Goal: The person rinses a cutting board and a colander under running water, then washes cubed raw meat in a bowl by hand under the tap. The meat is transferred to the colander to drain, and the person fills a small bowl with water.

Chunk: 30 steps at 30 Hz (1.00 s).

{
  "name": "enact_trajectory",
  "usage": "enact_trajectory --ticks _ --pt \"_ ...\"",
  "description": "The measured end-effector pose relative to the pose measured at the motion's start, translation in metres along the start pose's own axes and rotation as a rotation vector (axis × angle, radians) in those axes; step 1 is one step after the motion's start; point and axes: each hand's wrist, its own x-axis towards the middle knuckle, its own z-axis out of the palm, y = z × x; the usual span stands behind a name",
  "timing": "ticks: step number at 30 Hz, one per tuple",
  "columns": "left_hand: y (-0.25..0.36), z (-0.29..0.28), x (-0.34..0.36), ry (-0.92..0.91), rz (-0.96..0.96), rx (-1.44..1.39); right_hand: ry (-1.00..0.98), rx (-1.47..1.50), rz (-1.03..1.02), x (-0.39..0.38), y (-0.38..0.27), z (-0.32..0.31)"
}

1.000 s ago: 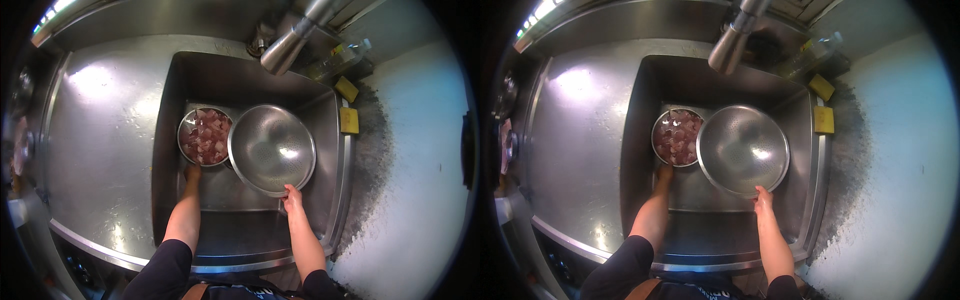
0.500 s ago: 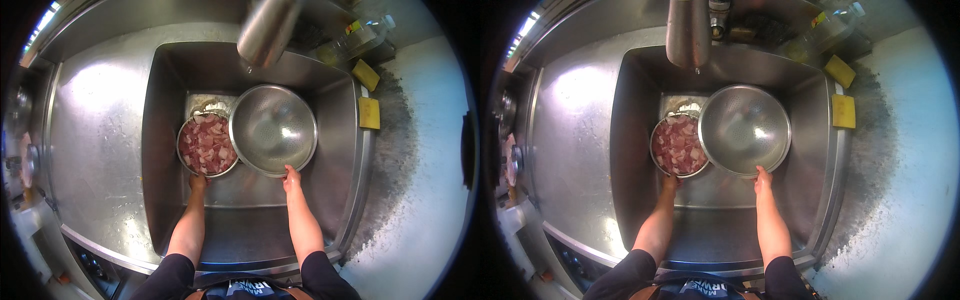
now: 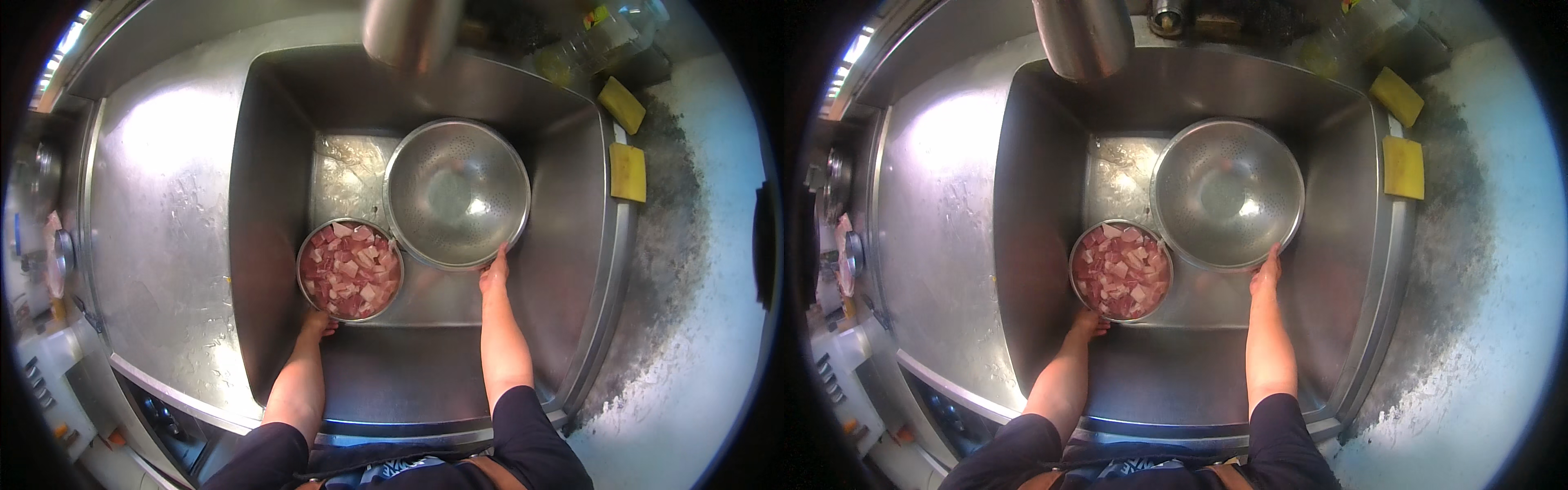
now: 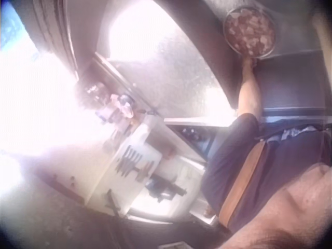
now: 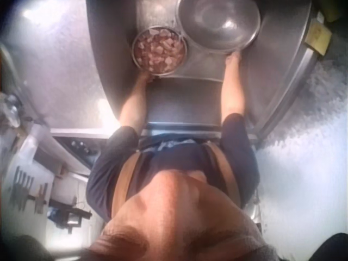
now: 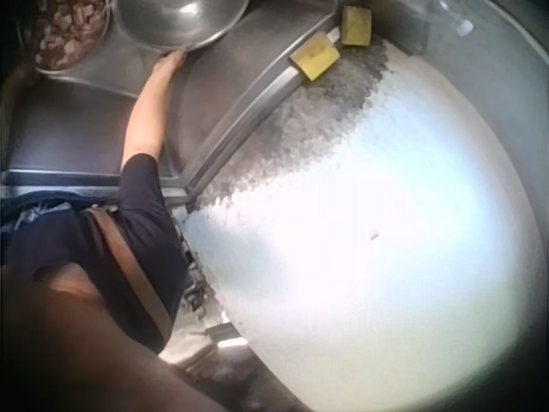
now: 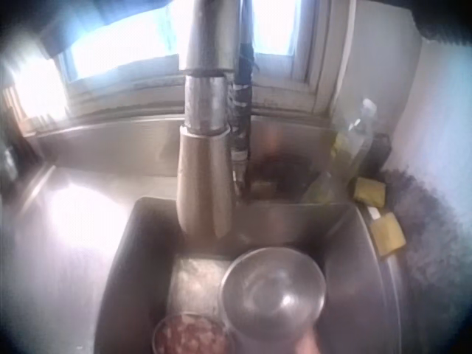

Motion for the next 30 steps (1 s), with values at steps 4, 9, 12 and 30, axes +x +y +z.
enact_trajectory --ticks 4,9,12,30 --pt "-0.031 -0.021 0.045 -0.098 -0.208 0.143 -0.001 -0.342 0.052 -0.027 0.039 -0.019" --pt "-0.005 -0.016 0.014 0.074 -0.053 0.467 -0.36 -0.825 -0.174 -0.043 0.139 0.012" --pt "-0.019 -0.026 0.021 0.155 0.264 0.362 -0.45 -0.888 -0.253 -0.057 0.159 0.05" --pt "-0.014 -0.012 0.032 0.156 0.039 0.067 -0.351 -0.543 -0.068 -0.111 0.149 0.112"
